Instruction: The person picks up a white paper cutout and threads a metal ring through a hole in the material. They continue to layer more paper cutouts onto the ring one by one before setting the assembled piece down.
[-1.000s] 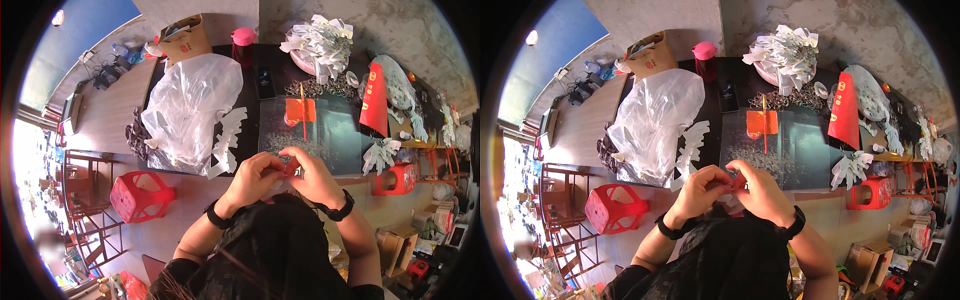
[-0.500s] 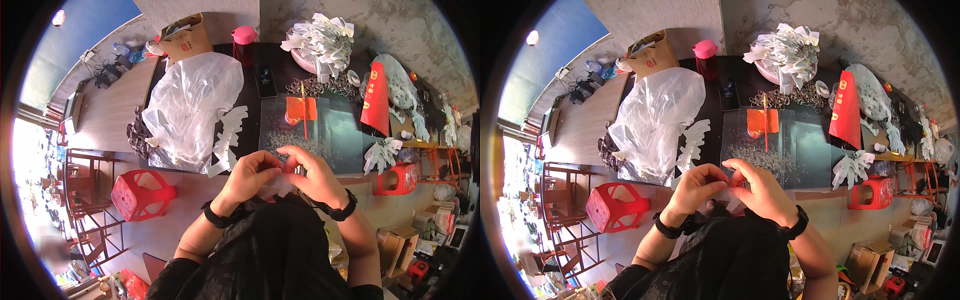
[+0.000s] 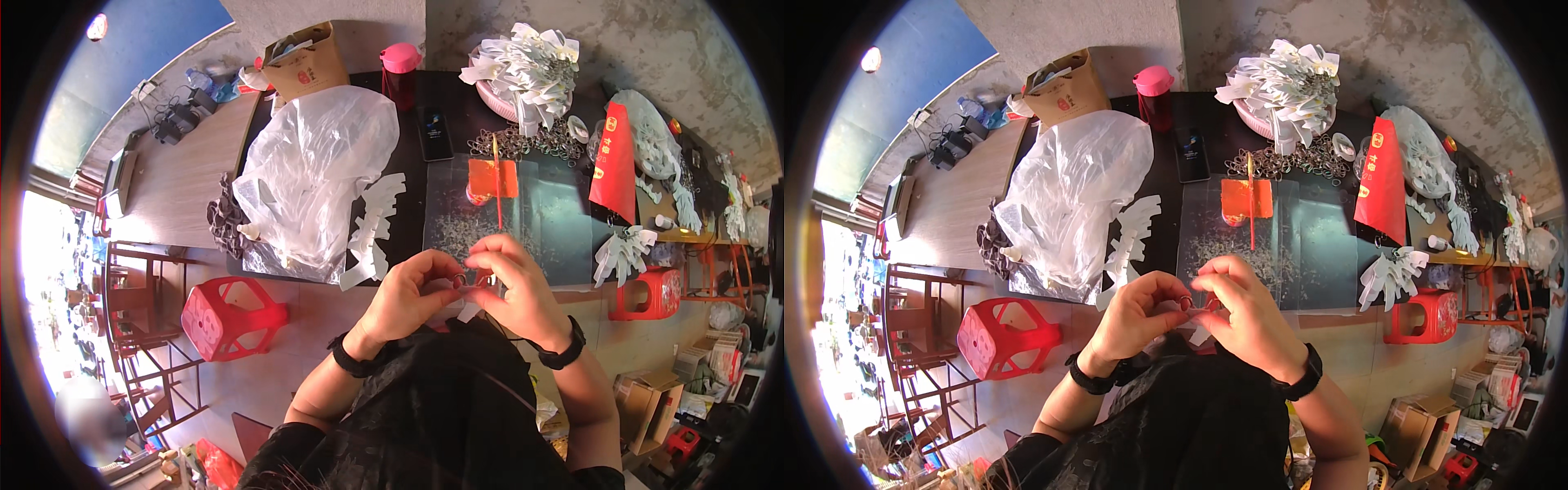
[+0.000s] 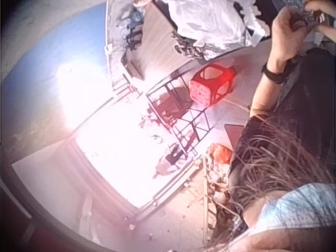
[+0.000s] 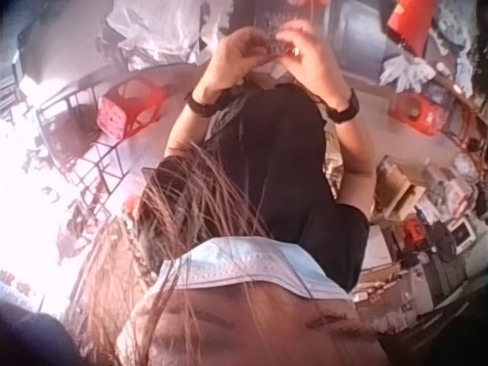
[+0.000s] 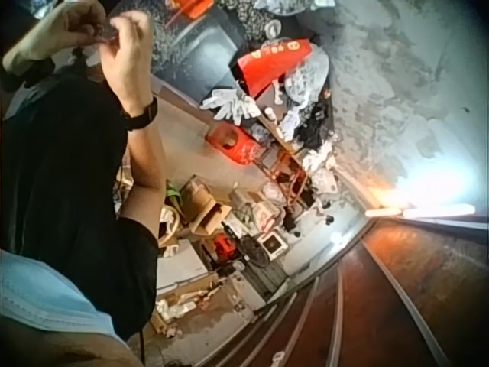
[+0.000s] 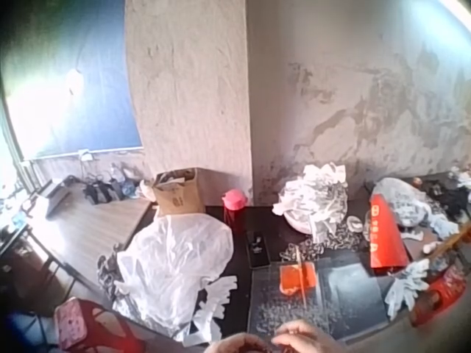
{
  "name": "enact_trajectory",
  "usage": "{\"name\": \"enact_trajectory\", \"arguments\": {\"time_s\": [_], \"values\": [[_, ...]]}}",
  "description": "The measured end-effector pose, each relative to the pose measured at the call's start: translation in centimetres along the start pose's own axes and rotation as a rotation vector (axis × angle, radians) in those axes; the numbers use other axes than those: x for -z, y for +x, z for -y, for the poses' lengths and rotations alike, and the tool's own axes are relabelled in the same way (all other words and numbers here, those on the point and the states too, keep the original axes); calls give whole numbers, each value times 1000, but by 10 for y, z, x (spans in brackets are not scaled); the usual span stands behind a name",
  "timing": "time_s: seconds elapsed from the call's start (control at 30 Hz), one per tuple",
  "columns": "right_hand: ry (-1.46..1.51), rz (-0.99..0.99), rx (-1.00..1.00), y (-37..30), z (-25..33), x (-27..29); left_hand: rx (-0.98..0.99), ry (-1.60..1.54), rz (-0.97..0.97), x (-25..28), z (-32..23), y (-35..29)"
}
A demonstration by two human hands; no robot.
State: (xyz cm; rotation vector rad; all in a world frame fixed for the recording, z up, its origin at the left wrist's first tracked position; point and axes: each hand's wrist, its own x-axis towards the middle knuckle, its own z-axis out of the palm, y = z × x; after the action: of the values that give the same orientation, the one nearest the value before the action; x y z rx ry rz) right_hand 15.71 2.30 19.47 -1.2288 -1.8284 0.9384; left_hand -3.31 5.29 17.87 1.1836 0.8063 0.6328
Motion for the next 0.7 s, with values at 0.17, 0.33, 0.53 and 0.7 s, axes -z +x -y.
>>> {"name": "enact_trajectory", "arguments": {"time_s": [0.17,0.33,0.53,0.7], "values": [[-56,-9,66,0,-1,2,7,-74,-16,0,-3,-3],[-30,34,132,-1,6,4,16,-211,145,17,-3,-3],[-313,-40,401,-3,4,4,189,-350,187,3,12,-5],[-282,-300,117,-11,-2,-6,157,-396,-208,-18,31,-8]]}}
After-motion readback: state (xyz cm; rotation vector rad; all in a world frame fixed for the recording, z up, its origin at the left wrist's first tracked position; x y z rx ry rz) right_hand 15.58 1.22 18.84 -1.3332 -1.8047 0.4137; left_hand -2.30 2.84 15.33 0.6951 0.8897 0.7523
